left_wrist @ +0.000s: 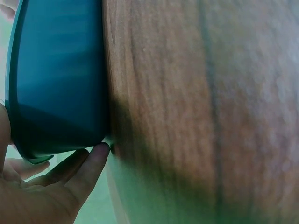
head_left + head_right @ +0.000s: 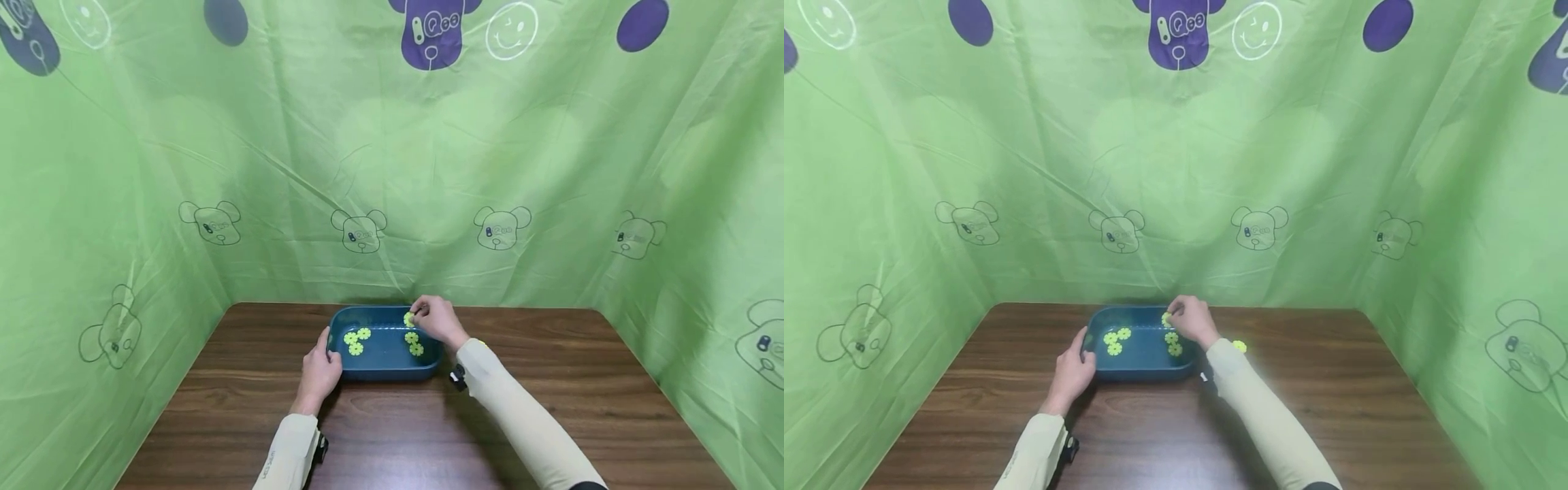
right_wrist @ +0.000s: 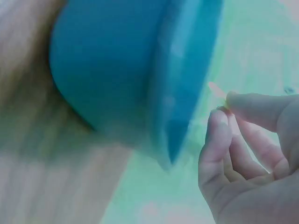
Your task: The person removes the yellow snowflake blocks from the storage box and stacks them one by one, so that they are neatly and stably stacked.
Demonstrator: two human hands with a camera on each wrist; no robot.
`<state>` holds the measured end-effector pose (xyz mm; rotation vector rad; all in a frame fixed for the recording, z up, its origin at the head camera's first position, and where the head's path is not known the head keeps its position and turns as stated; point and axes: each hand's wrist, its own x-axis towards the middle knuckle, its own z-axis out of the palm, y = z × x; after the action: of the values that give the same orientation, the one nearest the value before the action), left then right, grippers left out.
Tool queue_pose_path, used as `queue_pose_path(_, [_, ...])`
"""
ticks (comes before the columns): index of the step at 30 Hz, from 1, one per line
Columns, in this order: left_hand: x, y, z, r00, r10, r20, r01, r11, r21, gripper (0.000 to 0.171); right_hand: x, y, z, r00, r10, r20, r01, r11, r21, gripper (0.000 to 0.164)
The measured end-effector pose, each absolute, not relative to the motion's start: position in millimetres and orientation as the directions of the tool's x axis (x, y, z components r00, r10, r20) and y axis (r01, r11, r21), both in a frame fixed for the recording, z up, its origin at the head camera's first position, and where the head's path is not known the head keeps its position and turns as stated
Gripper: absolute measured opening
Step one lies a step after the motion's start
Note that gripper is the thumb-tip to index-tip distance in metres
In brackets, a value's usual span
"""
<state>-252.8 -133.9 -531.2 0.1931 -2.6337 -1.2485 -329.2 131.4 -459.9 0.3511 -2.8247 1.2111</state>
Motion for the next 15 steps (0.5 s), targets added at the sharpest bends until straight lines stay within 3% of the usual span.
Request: queue_pose_path(15, [-252.6, -135.6, -530.9, -0.966, -0.203, 0.157, -0.007, 0.635, 0.773, 0.061, -328.5, 213.6, -438.8, -0.993, -0.074, 0.088, -0.115, 0.611, -0.783, 0.024])
